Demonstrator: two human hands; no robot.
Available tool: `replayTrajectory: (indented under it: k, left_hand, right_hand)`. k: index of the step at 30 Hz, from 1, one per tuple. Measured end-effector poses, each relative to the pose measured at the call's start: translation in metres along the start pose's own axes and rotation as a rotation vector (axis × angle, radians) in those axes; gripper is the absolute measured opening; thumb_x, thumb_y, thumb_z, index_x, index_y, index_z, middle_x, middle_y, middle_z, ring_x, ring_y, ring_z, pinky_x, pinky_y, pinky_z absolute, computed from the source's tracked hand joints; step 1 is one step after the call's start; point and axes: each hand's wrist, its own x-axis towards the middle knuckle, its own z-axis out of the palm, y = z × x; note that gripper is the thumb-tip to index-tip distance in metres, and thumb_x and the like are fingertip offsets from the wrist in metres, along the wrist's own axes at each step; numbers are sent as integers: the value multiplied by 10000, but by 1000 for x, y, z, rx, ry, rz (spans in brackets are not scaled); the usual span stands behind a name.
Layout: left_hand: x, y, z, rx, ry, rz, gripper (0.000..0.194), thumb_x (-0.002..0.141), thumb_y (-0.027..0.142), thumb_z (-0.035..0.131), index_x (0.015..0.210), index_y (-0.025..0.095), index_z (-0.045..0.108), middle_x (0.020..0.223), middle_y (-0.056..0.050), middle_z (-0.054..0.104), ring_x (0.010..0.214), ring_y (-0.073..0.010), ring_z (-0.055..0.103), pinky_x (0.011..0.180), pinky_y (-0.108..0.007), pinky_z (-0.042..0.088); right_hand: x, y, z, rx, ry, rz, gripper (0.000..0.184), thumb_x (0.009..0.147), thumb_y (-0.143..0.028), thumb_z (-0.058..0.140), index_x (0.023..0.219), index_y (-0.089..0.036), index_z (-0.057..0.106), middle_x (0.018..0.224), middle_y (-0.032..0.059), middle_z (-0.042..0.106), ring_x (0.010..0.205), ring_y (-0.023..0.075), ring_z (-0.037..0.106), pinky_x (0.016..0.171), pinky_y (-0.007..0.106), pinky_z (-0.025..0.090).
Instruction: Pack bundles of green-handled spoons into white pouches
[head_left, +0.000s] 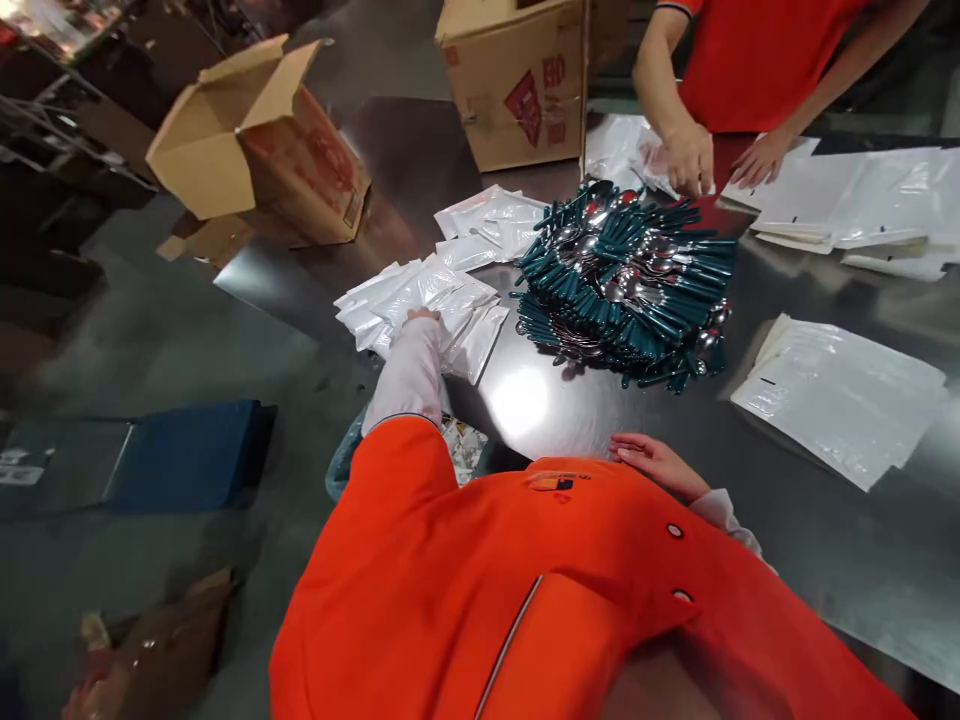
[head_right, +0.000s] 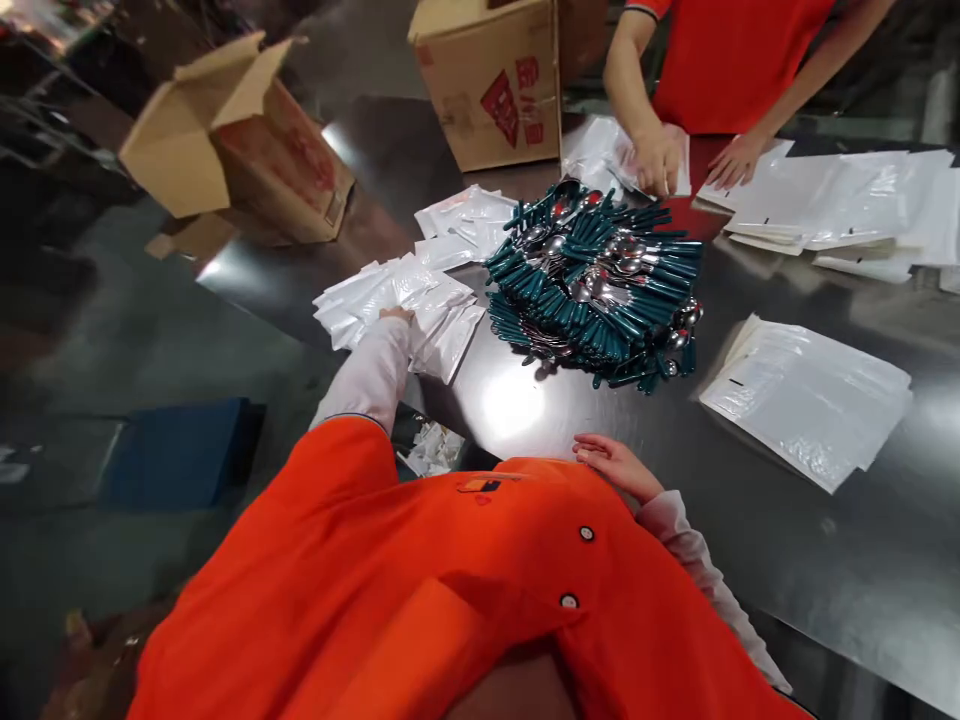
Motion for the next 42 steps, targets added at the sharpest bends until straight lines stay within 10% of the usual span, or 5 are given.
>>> replayTrajectory:
  k: [7,14,19,27,42]
  left_hand:
    - [-80,-60,-1,270,50,-239,754,802,146,636,1495,111,343,1438,-186,478,1326,-325,382,1174,-567,231]
    - [-179,-99,-1,500,-56,-480,719,833,439,638,1460,187,390,1548,-215,423,1415,-467,357,1070,-650,315]
    - [-139,9,63,54,-27,61,339,836,302,630,1147,173,664,1142,-160,682,1182,-337,595,1094,-500,405]
    - [-54,229,236,-24,-705,916,650,566,-9,665,1204,113,689,1325,-179,648,1270,-316,560,1162,-438,373]
    - [-29,252,264,877,-874,1064,675,667,76,669,1339,79,603,1333,-179,615,1272,-302,533,1098,-344,414]
  right_hand:
    - [5,5,-11,60,99,-29,514,618,-572,856,980,-212,794,1045,119,782,975,298,728,913,450,581]
    - [31,-17,-57,49,372,-143,454,593,-506,875,894,-179,786,741,43,734,678,172,645,674,331,546]
    - [61,-45,-91,202,666,-246,414,614,-484,861,865,-171,758,782,52,744,641,142,627,559,267,485]
    - [55,-28,-75,293,591,-230,501,525,-540,878,854,-188,742,756,28,737,647,131,642,558,245,482]
    - [17,33,-73,468,671,-66,434,540,-459,877,840,-178,739,744,34,716,667,132,621,610,262,458]
